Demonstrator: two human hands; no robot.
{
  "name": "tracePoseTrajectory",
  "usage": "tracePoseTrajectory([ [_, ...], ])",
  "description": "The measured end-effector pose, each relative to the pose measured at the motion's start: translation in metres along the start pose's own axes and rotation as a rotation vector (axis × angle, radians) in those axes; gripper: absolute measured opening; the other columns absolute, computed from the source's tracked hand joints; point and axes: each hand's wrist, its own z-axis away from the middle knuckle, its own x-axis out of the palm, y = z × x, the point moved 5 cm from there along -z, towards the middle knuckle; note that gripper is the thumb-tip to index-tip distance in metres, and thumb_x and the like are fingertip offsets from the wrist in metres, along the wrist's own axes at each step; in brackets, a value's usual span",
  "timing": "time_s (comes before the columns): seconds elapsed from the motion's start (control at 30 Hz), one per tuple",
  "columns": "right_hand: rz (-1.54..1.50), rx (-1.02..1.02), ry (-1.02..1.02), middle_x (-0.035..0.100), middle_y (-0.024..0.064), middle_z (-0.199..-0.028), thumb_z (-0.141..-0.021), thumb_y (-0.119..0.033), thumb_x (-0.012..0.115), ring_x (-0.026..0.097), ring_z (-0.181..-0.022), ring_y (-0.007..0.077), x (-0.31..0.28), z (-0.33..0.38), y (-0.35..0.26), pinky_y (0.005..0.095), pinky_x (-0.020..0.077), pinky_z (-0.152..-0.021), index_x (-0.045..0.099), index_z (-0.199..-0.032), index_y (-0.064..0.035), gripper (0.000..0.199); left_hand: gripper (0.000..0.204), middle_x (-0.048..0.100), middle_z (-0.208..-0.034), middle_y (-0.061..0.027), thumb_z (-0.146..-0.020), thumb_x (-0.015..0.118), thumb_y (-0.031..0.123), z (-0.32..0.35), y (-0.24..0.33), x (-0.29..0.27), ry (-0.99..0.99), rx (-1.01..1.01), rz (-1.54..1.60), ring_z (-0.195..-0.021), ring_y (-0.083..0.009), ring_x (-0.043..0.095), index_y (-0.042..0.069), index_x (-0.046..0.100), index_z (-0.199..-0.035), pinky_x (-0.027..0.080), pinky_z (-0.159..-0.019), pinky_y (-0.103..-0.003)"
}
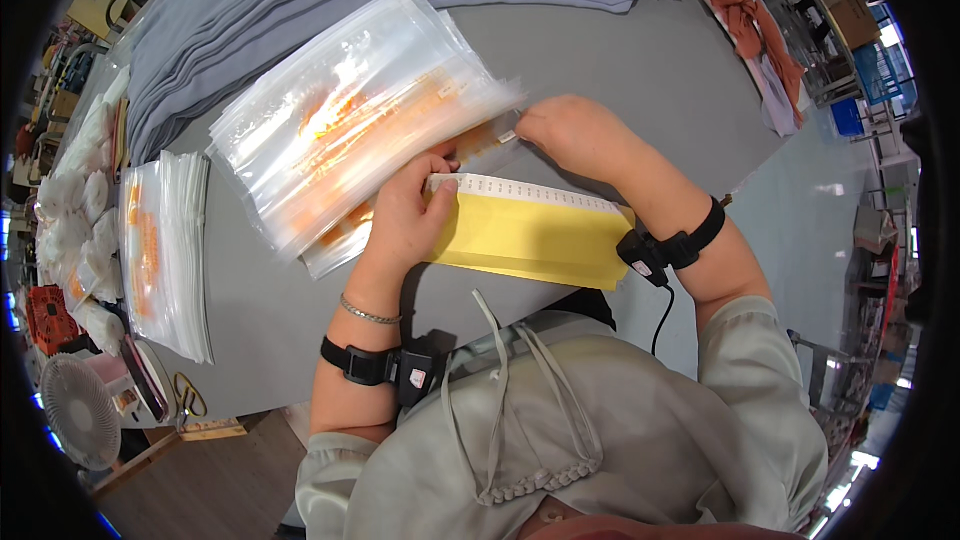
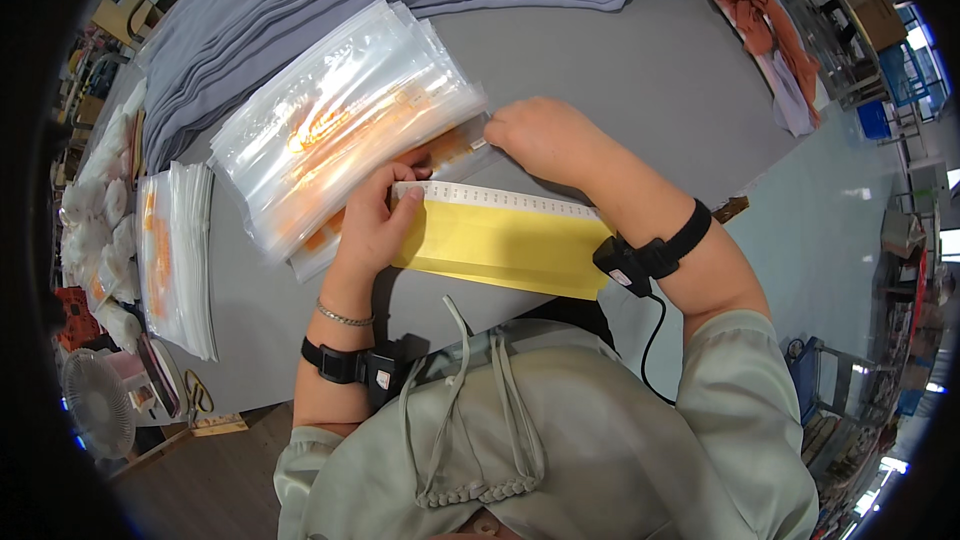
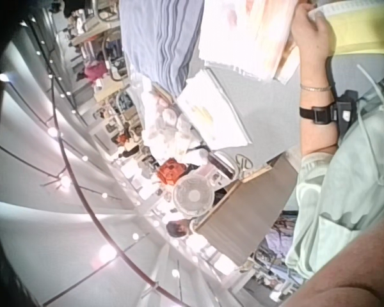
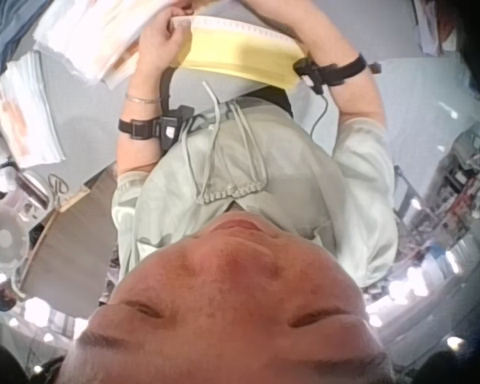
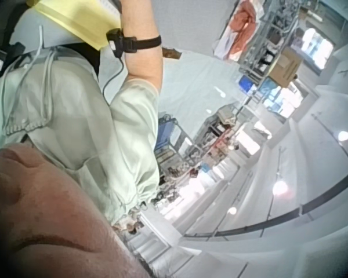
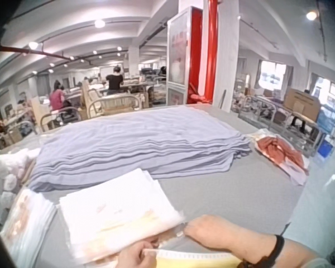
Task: The person folds a gray garment on a table, places it into a clear plastic bag, and sets the packaged item aside. The person repeats this process with another garment.
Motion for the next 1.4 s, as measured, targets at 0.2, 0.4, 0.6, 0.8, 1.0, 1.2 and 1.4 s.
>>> tracePoseTrajectory([
  [0.2, -0.155, 0.170, 0.276, 0.065, 0.0105, -0.087, -0.086, -0.017, 0.061, 0.061, -0.081, 0.0333, -0.020, -0.016, 0.007, 0.0402, 0.0493, -0.069, 0.065, -0.092, -0.0072, 0.012, 0.008, 0.064, -0.111, -0.0195, -0.083, 0.058, 0.003, 0.013, 0.033, 0.005, -0.057, 0.353, -0.074, -0.096, -0.0288, 0.063, -0.001, 0.053, -0.089, 0.049, -0.084, -0.035],
  [0.4, -0.198, 0.306, 0.510, 0.065, 0.0114, -0.080, -0.085, -0.016, 0.061, 0.061, -0.072, 0.0321, -0.040, -0.008, 0.011, 0.0385, 0.0490, -0.065, 0.064, -0.092, -0.0053, 0.013, 0.009, 0.062, -0.118, -0.0178, -0.088, 0.054, 0.002, -0.001, -0.002, 0.003, 0.030, 0.056, -0.040, -0.102, -0.0227, 0.062, -0.003, 0.053, -0.096, 0.047, -0.090, -0.033],
  [0.6, -0.467, 0.475, -0.059, 0.066, 0.0121, -0.081, -0.080, -0.012, 0.061, 0.063, -0.073, 0.0295, -0.028, 0.067, 0.008, 0.0367, 0.0489, -0.066, 0.063, -0.094, -0.0048, 0.016, 0.008, 0.060, -0.120, -0.0179, -0.090, 0.051, -0.001, -0.002, -0.013, 0.004, 0.019, 0.017, 0.065, -0.104, -0.0211, 0.060, -0.002, 0.052, -0.098, 0.047, -0.091, -0.033],
  [0.8, -0.546, 0.605, -0.216, 0.066, 0.0100, -0.080, -0.078, -0.013, 0.063, 0.063, -0.073, 0.0258, -0.019, 0.118, 0.017, 0.0346, 0.0492, -0.068, 0.065, -0.094, -0.0030, 0.019, 0.006, 0.060, -0.120, -0.0194, -0.092, 0.050, -0.001, -0.001, -0.011, 0.004, 0.036, -0.023, 0.073, -0.104, -0.0208, 0.060, -0.003, 0.051, -0.097, 0.046, -0.093, -0.032],
  [1.0, -0.517, 0.487, -0.148, 0.062, 0.0105, -0.085, -0.079, -0.012, 0.062, 0.061, -0.079, 0.0266, -0.012, 0.121, 0.008, 0.0353, 0.0488, -0.069, 0.064, -0.095, -0.0049, 0.017, 0.007, 0.059, -0.121, -0.0197, -0.092, 0.050, 0.000, -0.002, -0.012, 0.003, 0.024, -0.001, 0.046, -0.104, -0.0205, 0.060, -0.003, 0.051, -0.098, 0.046, -0.092, -0.032],
  [1.2, -0.209, 0.406, -0.021, 0.059, 0.0086, -0.082, -0.080, -0.010, 0.062, 0.058, -0.080, 0.0301, -0.014, 0.126, -0.007, 0.0388, 0.0479, -0.069, 0.063, -0.087, -0.0067, 0.008, 0.008, 0.059, -0.122, -0.0195, -0.092, 0.050, -0.001, -0.003, -0.014, 0.003, 0.016, 0.003, 0.041, -0.105, -0.0205, 0.060, -0.003, 0.051, -0.099, 0.046, -0.093, -0.032],
  [1.4, -0.483, 0.890, 0.194, 0.061, 0.0060, -0.072, -0.082, -0.012, 0.063, 0.058, -0.066, 0.0177, -0.031, 0.125, 0.031, 0.0316, 0.0470, -0.063, 0.063, -0.085, -0.0028, 0.010, 0.008, 0.059, -0.122, -0.0189, -0.090, 0.051, -0.001, -0.001, -0.013, 0.003, 0.005, 0.031, 0.028, -0.106, -0.0213, 0.060, -0.003, 0.052, -0.098, 0.046, -0.092, -0.033],
])
